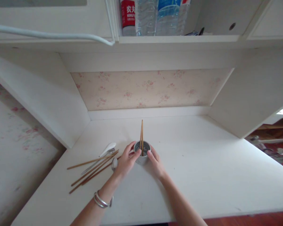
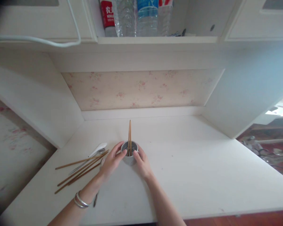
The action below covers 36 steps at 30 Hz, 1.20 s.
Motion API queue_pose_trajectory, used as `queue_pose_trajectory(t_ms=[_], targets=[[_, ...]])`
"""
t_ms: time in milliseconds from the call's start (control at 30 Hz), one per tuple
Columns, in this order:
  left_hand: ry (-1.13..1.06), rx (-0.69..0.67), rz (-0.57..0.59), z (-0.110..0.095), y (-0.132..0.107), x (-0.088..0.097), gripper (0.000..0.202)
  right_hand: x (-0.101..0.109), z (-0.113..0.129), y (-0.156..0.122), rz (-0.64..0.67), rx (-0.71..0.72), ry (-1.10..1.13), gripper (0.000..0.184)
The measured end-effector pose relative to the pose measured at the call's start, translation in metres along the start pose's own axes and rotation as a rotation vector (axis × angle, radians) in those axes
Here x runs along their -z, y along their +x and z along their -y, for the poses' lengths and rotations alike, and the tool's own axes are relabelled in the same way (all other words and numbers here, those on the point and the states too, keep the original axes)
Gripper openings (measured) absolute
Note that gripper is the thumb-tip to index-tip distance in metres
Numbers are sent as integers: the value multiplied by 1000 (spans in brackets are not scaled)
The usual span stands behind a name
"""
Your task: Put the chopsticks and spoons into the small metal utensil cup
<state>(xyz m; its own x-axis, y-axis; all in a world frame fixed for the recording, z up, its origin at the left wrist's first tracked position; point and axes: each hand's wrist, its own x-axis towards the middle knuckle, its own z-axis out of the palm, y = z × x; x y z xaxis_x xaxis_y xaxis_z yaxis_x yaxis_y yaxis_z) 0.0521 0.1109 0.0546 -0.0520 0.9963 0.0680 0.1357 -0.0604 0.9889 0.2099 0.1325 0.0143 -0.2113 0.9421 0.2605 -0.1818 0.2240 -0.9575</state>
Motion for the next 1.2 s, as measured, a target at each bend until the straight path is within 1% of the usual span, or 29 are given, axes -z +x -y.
queue_pose_trajectory(t_ms=[67,133,167,200,267,333,433,633,833,933,1100,1133,1200], targets=[[-28,-21,39,7,-7,-5,64,0,-1,-1,-7,0,-12,42],[-9,-75,27,12,-10,-8,70,0,-2,-2,-11,6,-15,41],[19,-116,13,13,-10,-8,70,-1,-2,-2,-15,9,-10,41],[59,-161,1,13,-9,-8,67,-1,-3,-3,-19,11,-2,41],[167,-239,-2,10,-5,-7,53,-2,-6,-3,-20,8,27,41],[257,-266,10,6,0,-6,39,-3,-9,-2,-8,2,55,43],[268,-268,11,2,7,-6,36,-4,-13,1,9,4,60,42],[140,-258,43,2,19,-6,40,-4,-7,5,30,12,17,42],[121,-236,68,-3,21,-3,41,-3,0,6,60,13,7,42],[114,-249,76,0,22,-1,41,-2,-1,6,58,0,-13,42],[74,-260,95,6,23,3,35,-2,-2,6,74,17,-28,42],[50,-251,89,7,22,4,37,-2,-1,6,81,22,-23,42],[-27,-204,89,9,18,5,49,-3,2,6,88,31,-13,43]])
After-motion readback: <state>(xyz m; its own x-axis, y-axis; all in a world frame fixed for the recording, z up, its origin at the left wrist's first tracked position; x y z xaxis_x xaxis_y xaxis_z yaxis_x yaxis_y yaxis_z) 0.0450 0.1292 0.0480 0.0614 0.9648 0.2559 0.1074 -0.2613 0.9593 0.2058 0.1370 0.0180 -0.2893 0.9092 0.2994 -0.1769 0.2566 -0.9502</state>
